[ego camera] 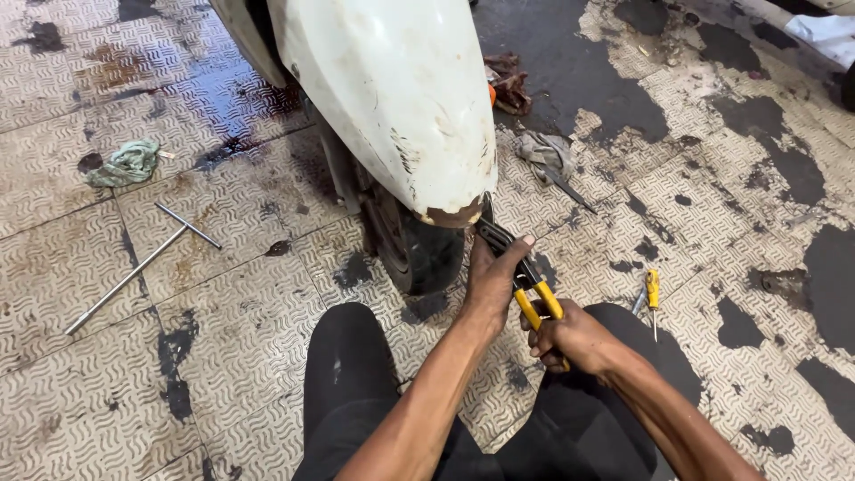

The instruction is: The recorder is using pliers to manipulate or repair a part of a white scooter's front body panel.

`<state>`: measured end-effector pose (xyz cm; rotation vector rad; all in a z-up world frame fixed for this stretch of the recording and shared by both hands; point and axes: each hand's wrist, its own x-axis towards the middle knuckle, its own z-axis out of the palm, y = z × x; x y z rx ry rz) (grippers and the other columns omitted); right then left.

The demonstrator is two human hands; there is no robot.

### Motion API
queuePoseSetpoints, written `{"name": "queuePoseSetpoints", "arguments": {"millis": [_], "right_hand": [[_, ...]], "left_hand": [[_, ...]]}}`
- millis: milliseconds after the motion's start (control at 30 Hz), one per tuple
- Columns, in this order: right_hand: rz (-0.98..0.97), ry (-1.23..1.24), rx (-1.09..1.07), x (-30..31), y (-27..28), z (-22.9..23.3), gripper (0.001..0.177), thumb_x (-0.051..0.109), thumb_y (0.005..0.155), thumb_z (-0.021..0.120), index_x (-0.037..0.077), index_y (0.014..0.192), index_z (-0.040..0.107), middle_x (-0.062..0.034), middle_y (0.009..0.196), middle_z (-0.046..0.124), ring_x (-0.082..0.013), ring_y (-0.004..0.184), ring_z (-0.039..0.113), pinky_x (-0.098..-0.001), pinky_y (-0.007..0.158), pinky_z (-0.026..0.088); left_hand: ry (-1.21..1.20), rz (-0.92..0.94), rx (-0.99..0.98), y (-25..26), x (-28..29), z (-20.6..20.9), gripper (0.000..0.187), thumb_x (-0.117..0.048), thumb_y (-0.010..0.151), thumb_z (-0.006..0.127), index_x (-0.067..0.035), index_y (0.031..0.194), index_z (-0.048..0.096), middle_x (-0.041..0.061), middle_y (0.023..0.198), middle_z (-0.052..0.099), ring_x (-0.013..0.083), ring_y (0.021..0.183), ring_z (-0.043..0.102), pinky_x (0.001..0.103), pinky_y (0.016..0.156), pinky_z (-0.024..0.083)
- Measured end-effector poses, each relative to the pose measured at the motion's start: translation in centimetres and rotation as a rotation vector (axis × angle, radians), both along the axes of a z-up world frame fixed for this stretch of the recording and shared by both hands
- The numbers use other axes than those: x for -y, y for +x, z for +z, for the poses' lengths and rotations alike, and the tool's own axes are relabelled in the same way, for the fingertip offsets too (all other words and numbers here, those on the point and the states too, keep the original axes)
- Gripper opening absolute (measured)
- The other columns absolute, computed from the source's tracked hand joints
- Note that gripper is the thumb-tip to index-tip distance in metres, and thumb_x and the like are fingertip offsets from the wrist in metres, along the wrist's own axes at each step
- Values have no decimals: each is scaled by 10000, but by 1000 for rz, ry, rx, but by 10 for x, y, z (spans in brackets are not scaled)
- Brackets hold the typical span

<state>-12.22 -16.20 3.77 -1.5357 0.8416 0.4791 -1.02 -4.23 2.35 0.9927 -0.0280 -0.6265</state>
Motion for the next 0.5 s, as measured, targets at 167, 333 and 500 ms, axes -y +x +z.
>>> {"name": "queuePoseSetpoints", "arguments": {"millis": [167,333,500], "right_hand": [[42,40,102,-9,-1,3,281,-126,740,511,-51,1009,545,-97,671,503,-171,462,435,-339,377,362],[43,-15,121,-15,-1,0,246,-103,761,499,-46,995,545,-102,654,514,-180,457,456,-346,379,398],[26,12,165,-12,-7,1,269,-110,721,481,-37,967,559,-107,636,517,-179,446,459,-342,360,379]], "left_hand": [[12,-41,-3,3,-3,-6,937,-340,759,812,-101,1520,319,176,1508,435,293,1445,389,495,1203,303],[32,-60,8,6,-5,-10,877,-258,813,819,-88,1492,291,114,1449,445,241,1342,415,479,1168,359],[-115,-29,173,3,-6,-7,668,-228,822,799,-46,1375,474,125,1196,636,231,1124,626,431,1022,535]]}}
